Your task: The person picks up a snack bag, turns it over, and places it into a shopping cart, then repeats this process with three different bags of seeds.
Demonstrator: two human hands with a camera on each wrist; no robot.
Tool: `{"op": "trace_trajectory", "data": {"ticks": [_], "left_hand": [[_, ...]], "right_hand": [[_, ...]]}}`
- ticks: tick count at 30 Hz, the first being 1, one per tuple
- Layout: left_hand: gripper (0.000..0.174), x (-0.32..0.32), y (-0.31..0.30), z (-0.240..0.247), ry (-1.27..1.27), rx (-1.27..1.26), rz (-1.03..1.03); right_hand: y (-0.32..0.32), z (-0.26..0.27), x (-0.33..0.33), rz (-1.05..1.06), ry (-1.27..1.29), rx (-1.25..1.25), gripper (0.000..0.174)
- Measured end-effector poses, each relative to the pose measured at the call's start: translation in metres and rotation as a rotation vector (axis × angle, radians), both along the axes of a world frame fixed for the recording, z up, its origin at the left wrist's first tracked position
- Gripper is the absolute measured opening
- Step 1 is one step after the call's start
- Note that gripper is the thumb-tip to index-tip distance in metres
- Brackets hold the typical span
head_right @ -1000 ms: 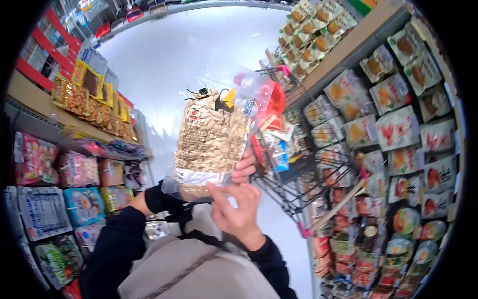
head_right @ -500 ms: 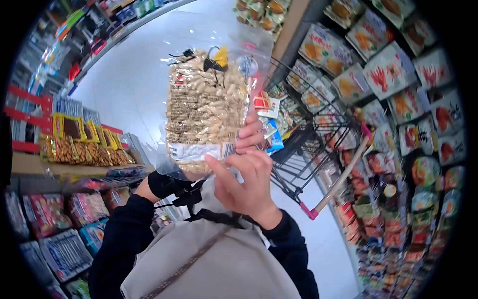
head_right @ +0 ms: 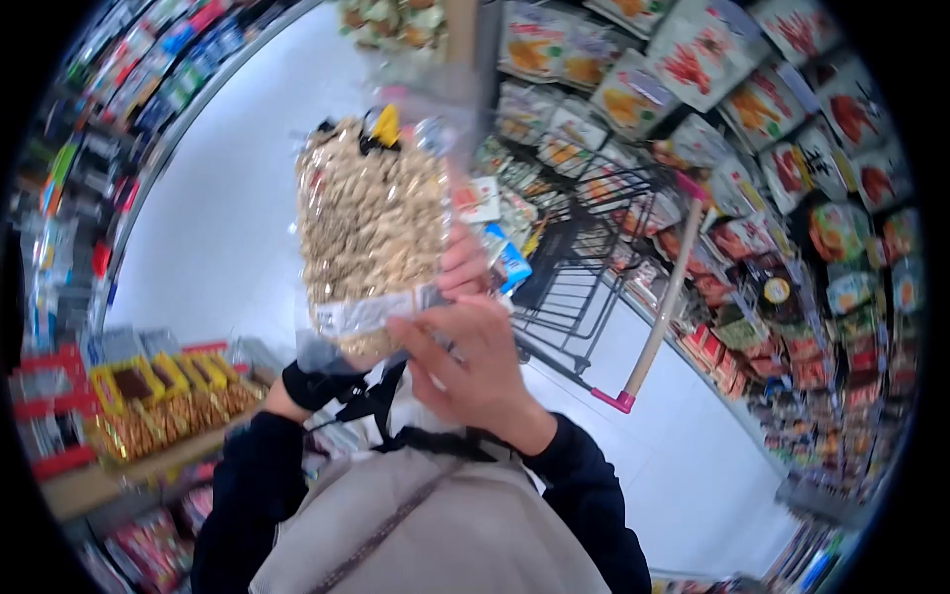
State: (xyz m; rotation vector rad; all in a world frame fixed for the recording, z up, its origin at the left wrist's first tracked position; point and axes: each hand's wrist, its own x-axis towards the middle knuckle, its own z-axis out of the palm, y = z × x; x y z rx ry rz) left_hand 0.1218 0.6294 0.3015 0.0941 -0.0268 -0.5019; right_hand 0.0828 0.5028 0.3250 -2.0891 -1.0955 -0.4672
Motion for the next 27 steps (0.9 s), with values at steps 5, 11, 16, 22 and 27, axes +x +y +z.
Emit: {"op": "trace_trajectory", "data": {"ticks": [5, 11, 16, 22, 27], "left_hand": [[0.028, 0.034, 0.042, -0.081, 0.077, 0.201, 0.011], [0.046, 0.096, 0.116, -0.140, 0.129, 0.348, 0.041], [0.040, 0.157, 0.197, -0.147, -0.083, 1.031, 0.270], [0.028, 0.214, 0.245, -0.165, -0.236, 1.681, 0.260], [0.025, 0.236, 0.236, -0.204, -0.499, 1.979, 0.209]], "right_hand": [[0.001, -0.018, 0.027, -0.182, 0.118, -0.010, 0.043], [-0.004, -0.046, 0.064, -0.492, 0.334, -0.025, 0.034], [-0.013, -0.069, 0.086, -0.750, 0.377, -0.057, 0.031], [-0.013, -0.088, 0.081, -0.915, 0.477, -0.019, 0.027], [-0.006, -0.092, 0.080, -0.988, 0.553, -0.010, 0.026]]}}
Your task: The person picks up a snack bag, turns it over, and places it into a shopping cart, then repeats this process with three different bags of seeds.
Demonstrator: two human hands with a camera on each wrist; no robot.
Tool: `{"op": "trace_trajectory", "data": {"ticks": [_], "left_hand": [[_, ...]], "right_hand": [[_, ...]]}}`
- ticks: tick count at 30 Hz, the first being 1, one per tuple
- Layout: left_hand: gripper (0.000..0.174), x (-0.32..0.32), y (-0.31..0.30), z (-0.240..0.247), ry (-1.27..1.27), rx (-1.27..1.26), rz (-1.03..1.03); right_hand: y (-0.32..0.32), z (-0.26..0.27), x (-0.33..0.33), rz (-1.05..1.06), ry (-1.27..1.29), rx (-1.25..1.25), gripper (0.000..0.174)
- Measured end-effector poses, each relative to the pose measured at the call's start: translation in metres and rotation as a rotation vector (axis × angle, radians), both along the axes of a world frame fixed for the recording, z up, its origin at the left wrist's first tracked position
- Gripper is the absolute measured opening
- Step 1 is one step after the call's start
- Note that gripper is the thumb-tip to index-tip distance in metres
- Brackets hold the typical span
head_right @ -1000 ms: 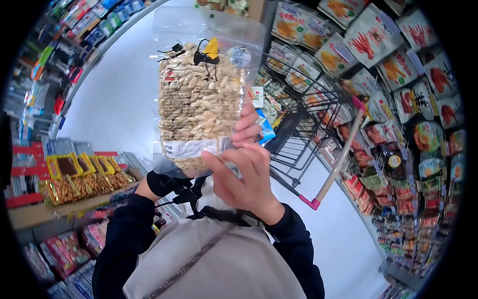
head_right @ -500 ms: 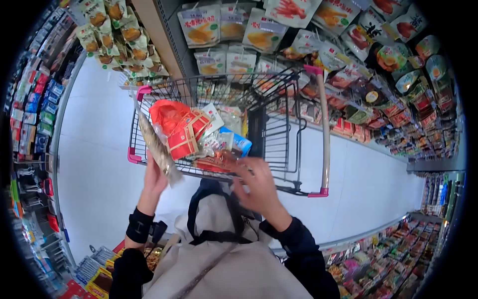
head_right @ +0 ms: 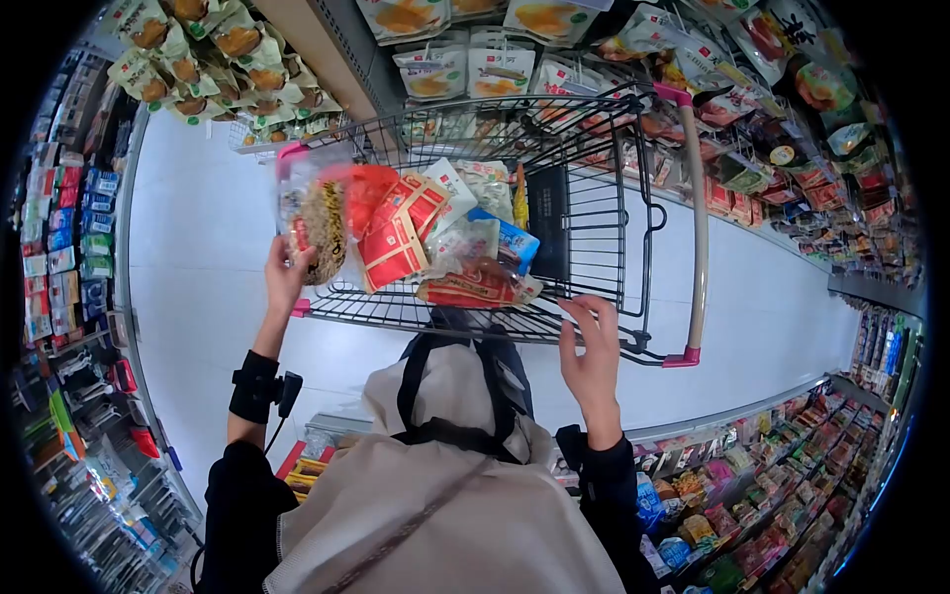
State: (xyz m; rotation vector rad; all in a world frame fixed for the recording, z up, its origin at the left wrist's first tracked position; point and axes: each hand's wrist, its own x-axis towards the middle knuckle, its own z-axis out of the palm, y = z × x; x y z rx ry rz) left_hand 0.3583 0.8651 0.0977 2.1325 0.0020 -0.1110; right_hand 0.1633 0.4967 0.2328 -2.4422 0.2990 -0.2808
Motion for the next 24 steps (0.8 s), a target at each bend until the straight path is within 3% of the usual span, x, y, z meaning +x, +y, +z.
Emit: {"op": "trace_trajectory", "data": {"ticks": [3, 6, 10, 14, 18, 24], "left_hand": [[0.029, 0.016, -0.034, 0.011, -0.006, 0.237, -0.175], [0.031, 0.043, -0.048, -0.034, -0.186, 0.505, -0.412], [0.030, 0.069, -0.072, -0.088, -0.191, 0.811, -0.636], [0.025, 0.089, -0.087, -0.145, -0.080, 0.849, -0.672], [0.026, 0.095, -0.104, -0.185, -0.051, 0.914, -0.583], [0.028, 0.083, -0.115, -0.216, -0.058, 0.963, -0.641]], "right_hand": [[0.008, 0.003, 0.004, -0.053, 0.043, 0.053, 0.025], [0.016, 0.001, 0.004, -0.090, 0.092, 0.140, 0.024], [0.020, -0.009, 0.001, -0.085, 0.082, 0.080, 0.021], [0.022, -0.014, -0.001, -0.113, 0.103, 0.066, 0.022], [0.022, -0.018, -0.006, -0.152, 0.186, 0.122, 0.023], [0.018, -0.021, -0.011, -0.168, 0.250, 0.110, 0.022]]}}
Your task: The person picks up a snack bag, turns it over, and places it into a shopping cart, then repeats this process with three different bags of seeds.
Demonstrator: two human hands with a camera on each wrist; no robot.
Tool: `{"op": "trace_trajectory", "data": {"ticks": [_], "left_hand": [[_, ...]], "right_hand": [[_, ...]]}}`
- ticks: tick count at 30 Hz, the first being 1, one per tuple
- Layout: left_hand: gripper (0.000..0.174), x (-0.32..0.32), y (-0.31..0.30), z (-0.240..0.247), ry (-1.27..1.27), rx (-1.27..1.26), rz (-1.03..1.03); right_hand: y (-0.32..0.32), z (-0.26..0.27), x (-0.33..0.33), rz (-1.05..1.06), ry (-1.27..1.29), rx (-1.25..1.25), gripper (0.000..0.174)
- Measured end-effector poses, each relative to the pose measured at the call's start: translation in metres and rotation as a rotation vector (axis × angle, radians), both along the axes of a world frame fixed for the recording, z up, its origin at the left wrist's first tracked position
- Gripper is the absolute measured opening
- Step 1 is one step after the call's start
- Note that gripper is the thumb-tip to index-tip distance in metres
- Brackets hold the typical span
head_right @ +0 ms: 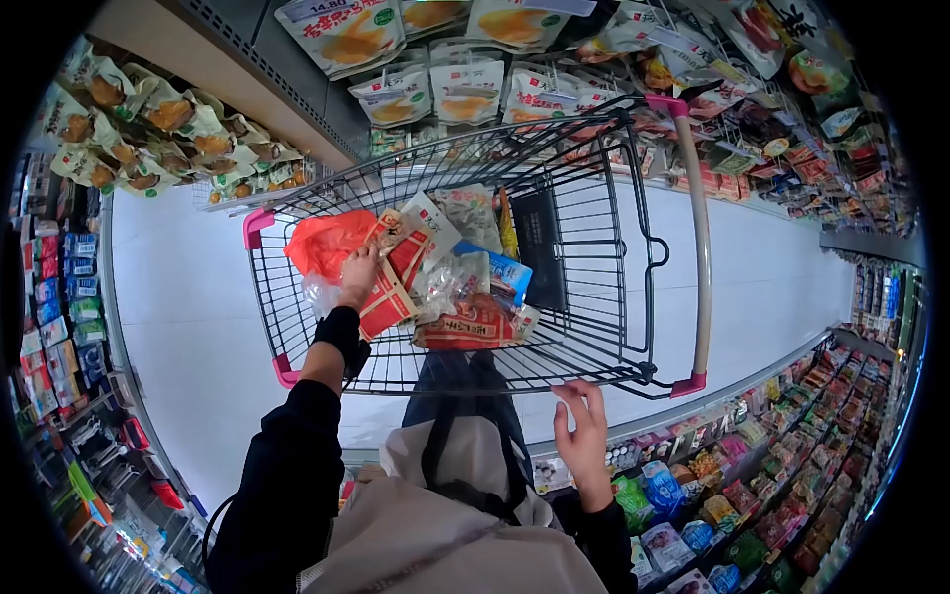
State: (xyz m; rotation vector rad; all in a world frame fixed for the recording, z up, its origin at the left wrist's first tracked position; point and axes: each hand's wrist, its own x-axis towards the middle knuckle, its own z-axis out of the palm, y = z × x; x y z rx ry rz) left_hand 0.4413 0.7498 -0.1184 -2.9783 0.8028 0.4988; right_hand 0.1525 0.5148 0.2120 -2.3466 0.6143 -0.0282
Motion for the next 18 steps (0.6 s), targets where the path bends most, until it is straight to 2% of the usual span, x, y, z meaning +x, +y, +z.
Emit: {"op": "trace_trajectory", "data": {"ticks": [2, 5, 12, 15, 16, 18], "left_hand": [[0.031, -0.007, -0.003, -0.004, 0.114, 0.004, -0.026], [0.031, -0.015, -0.008, 0.000, 0.270, -0.096, 0.052], [0.037, -0.008, -0.014, 0.014, 0.445, -0.018, 0.055], [0.041, -0.008, -0.025, 0.055, 0.345, -0.058, 0.077], [0.042, -0.011, -0.026, 0.053, 0.198, -0.231, 0.190], [0.041, -0.013, -0.029, 0.067, 0.076, -0.361, 0.259]], "right_hand": [[0.000, -0.002, 0.000, -0.013, 0.010, 0.015, 0.021], [-0.001, -0.003, 0.001, -0.016, -0.004, 0.025, 0.022], [-0.013, -0.003, -0.018, -0.021, -0.071, -0.001, 0.023], [-0.022, 0.002, -0.036, -0.060, -0.109, -0.028, 0.023], [-0.026, 0.002, -0.044, -0.071, -0.128, -0.056, 0.023], [-0.036, 0.002, -0.062, -0.108, -0.178, -0.098, 0.023]]}}
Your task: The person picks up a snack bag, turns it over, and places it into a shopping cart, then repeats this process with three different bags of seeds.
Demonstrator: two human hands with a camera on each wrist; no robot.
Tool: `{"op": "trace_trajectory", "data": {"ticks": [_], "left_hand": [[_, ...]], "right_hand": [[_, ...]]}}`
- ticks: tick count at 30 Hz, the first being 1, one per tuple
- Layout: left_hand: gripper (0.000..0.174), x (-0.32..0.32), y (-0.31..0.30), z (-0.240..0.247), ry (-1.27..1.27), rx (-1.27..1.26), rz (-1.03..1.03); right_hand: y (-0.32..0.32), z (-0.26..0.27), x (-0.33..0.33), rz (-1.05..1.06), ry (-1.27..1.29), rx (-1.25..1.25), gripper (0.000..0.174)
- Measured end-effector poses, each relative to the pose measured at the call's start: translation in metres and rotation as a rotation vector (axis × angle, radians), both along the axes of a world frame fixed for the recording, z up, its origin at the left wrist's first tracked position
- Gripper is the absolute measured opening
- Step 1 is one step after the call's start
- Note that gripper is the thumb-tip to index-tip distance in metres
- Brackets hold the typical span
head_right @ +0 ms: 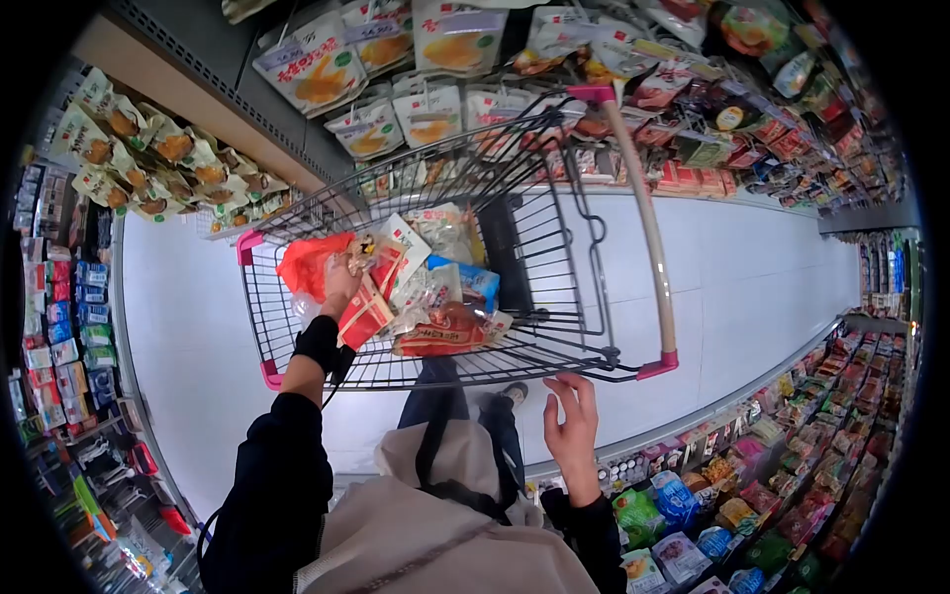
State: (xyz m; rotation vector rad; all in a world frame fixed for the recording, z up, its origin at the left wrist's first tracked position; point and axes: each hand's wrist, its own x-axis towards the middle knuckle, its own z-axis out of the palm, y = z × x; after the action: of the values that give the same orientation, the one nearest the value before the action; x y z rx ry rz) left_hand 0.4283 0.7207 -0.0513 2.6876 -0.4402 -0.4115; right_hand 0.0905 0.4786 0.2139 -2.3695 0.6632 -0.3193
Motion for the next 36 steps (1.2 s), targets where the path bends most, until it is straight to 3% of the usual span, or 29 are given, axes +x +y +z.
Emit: {"op": "trace_trajectory", "data": {"ticks": [3, 4, 5, 6, 8, 12, 19, 27, 29, 36], "left_hand": [[0.043, -0.002, -0.015, 0.007, -0.074, -0.190, 0.152], [0.046, -0.011, -0.030, 0.036, -0.079, -0.207, 0.234], [0.051, -0.037, -0.051, 0.093, -0.105, -0.475, 0.177], [0.054, -0.034, -0.052, 0.069, -0.255, -0.559, 0.129], [0.051, -0.078, -0.082, 0.133, -0.189, -0.785, 0.078], [0.044, -0.184, -0.141, 0.237, -0.147, -1.005, 0.002], [0.047, -0.328, -0.234, 0.313, -0.092, -1.173, -0.251], [0.043, -0.412, -0.351, 0.317, 0.265, -1.216, -0.511], [0.044, -0.432, -0.378, 0.333, 0.328, -1.261, -0.489], [0.045, -0.452, -0.504, 0.320, 0.399, -1.440, -0.538]], "right_hand": [[-0.022, 0.005, -0.032, -0.078, -0.051, -0.036, 0.024], [-0.032, 0.007, -0.045, -0.095, -0.068, -0.057, 0.024], [-0.042, 0.004, -0.060, -0.101, -0.111, -0.098, 0.024], [-0.051, 0.007, -0.073, -0.118, -0.137, -0.089, 0.024], [-0.069, 0.015, -0.100, -0.108, -0.205, -0.097, 0.024], [-0.103, 0.029, -0.162, -0.146, -0.307, -0.113, 0.019], [-0.144, 0.032, -0.275, -0.287, -0.367, -0.132, 0.020], [-0.175, 0.005, -0.378, -0.597, -0.344, -0.095, 0.021], [-0.184, 0.000, -0.394, -0.657, -0.350, -0.077, 0.021], [-0.251, -0.003, -0.440, -0.859, -0.426, -0.023, 0.020]]}}
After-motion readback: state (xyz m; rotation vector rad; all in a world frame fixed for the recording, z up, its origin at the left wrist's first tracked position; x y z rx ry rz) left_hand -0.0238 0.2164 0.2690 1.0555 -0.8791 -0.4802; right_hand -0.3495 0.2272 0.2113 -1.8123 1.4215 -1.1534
